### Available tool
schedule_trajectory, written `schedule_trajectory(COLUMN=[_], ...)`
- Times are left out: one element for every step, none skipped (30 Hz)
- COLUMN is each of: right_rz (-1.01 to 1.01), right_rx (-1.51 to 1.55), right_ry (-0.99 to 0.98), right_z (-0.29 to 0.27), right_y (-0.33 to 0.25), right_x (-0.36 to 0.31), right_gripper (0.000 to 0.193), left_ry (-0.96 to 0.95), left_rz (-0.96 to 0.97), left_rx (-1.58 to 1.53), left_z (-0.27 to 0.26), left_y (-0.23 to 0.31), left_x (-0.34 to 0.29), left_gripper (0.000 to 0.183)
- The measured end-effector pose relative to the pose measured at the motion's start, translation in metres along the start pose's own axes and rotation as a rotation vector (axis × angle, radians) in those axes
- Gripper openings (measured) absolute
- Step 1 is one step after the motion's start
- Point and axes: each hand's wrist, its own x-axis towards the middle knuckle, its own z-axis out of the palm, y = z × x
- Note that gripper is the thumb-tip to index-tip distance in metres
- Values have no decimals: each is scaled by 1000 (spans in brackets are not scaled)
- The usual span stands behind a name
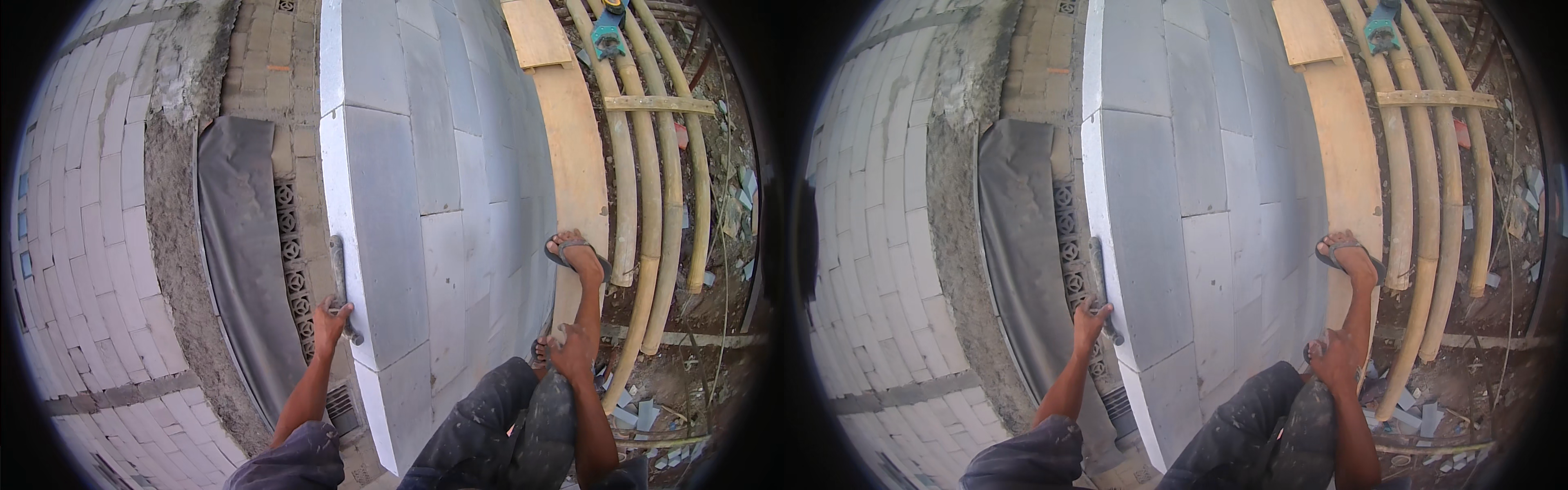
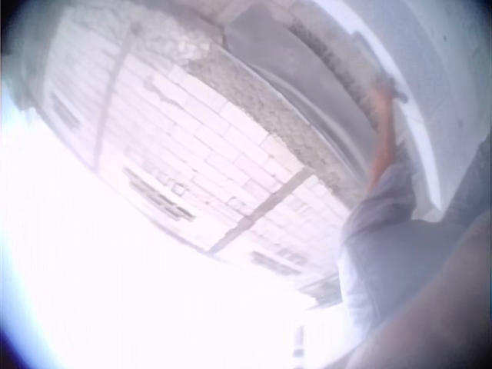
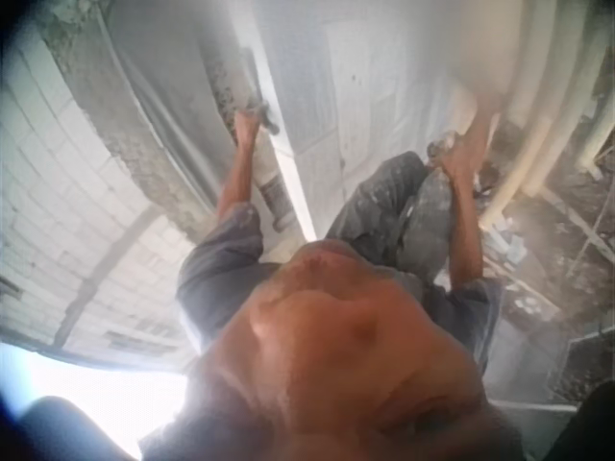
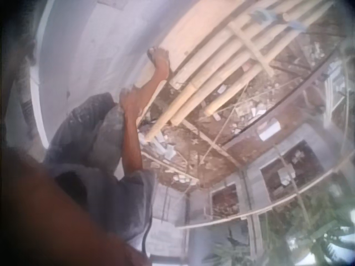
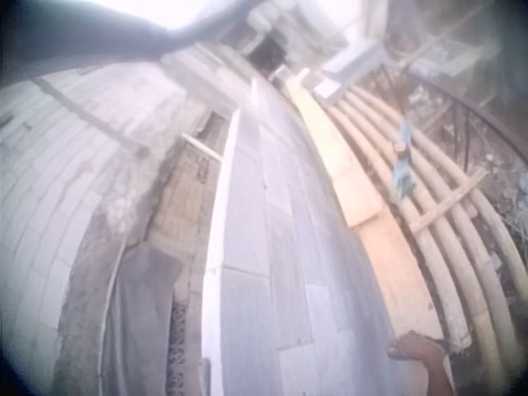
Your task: The person applies mortar to white rectangular tiles using a trowel and places them onto a curved wall section. They use a hammer to tap the tiles into position and a tape measure to check alignment. The process is repeated for multiple tiles along the curve.
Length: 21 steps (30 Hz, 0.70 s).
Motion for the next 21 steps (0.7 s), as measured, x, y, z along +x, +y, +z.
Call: schedule_trajectory(right_rz=[-9,-14,-17,-25,-16,1,19,43,75,112,156,213,205,192,193,193,193,168,136,110,86], right_rx=[-14,-38,-60,-64,-70,-88,-102,-94,-99,-107,-105,-118,-104,-79,-105,-114,-118,-124,-125,-120,-115], right_ry=[22,48,75,103,130,154,179,213,225,217,187,141,116,122,118,114,127,134,136,136,142], right_z=[1,-1,-4,-2,2,3,3,3,0,-2,-3,-5,-6,-4,-5,-3,-2,0,4,4,4], right_y=[3,1,-2,-3,-1,4,8,10,12,17,20,27,39,50,52,55,59,63,63,58,53], right_x=[-3,-5,-8,-8,-10,-15,-16,-13,-14,-18,-17,-14,-11,-7,-4,-3,2,6,8,13,16], right_gripper=[41,41,41,41,41,41,41,41,42,42,43,43,43,44,45,46,47,48,49,49,50], left_ry=[-17,-12,-7,10,39,54,71,70,52,25,22,-2,-54,2,-22,-37,-55,-71,-75,-71,-69], left_rz=[-6,7,22,43,52,57,63,75,68,44,52,47,43,111,97,90,87,74,67,58,53], left_rx=[-34,-41,-49,-44,-30,-23,-13,-49,-81,-102,-66,-27,-52,-4,-23,-43,-94,-143,-126,-116,-109], left_z=[1,0,-1,-7,-11,-9,-10,-13,-14,-13,-15,-9,-3,6,8,6,6,4,-2,-10,-15], left_y=[1,1,2,4,1,-3,-5,-3,1,2,1,-1,9,-1,-6,-8,-1,2,-5,-14,-21], left_x=[1,0,-3,-5,-6,-9,-9,-3,-4,-8,-9,-6,-9,-7,-4,-3,-2,-5,-4,-2,-5], left_gripper=[55,55,56,56,57,59,60,61,62,63,64,64,65,63,62,61,62,62,63,64,65])
